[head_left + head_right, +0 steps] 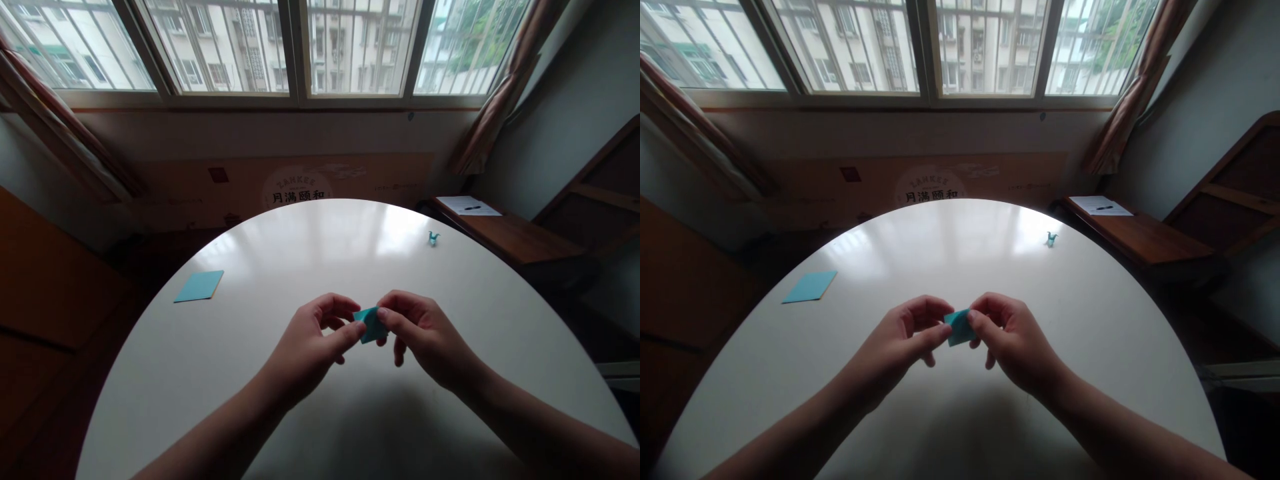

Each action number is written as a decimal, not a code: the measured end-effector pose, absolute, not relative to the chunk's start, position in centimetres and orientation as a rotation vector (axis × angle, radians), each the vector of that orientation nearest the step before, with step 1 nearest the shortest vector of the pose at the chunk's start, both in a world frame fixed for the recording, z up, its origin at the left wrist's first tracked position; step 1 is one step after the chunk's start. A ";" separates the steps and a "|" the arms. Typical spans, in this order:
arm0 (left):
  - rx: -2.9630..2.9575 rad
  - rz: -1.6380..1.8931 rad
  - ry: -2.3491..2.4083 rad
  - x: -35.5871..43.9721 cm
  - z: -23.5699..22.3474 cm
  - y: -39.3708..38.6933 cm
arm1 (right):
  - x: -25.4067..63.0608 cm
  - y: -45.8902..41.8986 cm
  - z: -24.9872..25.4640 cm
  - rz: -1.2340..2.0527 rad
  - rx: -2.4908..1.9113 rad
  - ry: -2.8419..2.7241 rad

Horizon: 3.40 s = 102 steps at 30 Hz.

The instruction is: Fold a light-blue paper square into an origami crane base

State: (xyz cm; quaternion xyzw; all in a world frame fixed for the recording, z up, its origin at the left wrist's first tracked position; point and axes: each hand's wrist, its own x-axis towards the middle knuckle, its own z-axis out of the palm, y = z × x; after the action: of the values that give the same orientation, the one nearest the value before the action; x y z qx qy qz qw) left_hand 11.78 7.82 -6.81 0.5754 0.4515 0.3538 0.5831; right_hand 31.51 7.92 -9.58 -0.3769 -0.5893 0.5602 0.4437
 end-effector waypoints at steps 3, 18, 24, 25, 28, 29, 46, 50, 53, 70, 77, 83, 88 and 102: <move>1.320 0.916 0.988 11.8 -6.6 7.8 | 31.6 7.8 -9.6 1.345 -0.955 -1.497; 1.967 1.127 0.990 11.8 -6.7 7.0 | 31.2 7.3 -9.2 1.363 -0.927 -1.495; 2.013 1.192 0.902 11.9 -6.9 7.0 | 31.0 7.3 -9.6 1.365 -0.896 -1.463; 2.012 1.200 0.898 11.9 -7.0 7.0 | 30.9 7.3 -9.6 1.367 -0.893 -1.456; 1.976 1.176 0.937 12.0 -7.2 7.0 | 30.8 7.3 -9.7 1.362 -0.902 -1.450; 1.953 1.170 0.954 12.0 -7.2 7.1 | 30.8 7.3 -9.6 1.359 -0.907 -1.452; 1.754 1.083 0.984 11.9 -7.2 7.0 | 31.7 8.0 -10.0 1.662 -0.781 -1.271; 1.898 1.139 0.967 12.0 -7.2 7.0 | 31.5 7.8 -9.7 1.643 -0.803 -1.292; 1.916 1.153 1.009 12.1 -7.3 7.3 | 31.3 7.7 -9.4 1.644 -0.845 -1.280; 1.415 1.185 1.068 12.1 -7.4 7.4 | 30.9 7.8 -10.0 1.743 -0.804 -1.332; 1.541 1.042 1.110 12.1 -7.2 7.5 | 31.4 8.2 -9.7 1.585 -0.862 -1.258; 1.368 0.863 0.906 11.8 -7.2 8.1 | 31.8 8.1 -9.5 1.327 -0.897 -1.479; 1.239 0.862 0.925 11.9 -7.3 8.3 | 31.8 8.0 -9.5 1.327 -0.842 -1.501; 1.153 0.881 1.019 12.2 -7.3 7.9 | 31.5 8.2 -10.0 1.590 -0.842 -1.318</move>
State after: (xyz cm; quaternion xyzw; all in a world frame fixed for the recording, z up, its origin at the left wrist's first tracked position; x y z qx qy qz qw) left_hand 12.22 7.88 -7.25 0.5038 0.4452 0.3852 0.6321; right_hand 31.52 8.23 -9.97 -0.3390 -0.5306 0.6403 0.4400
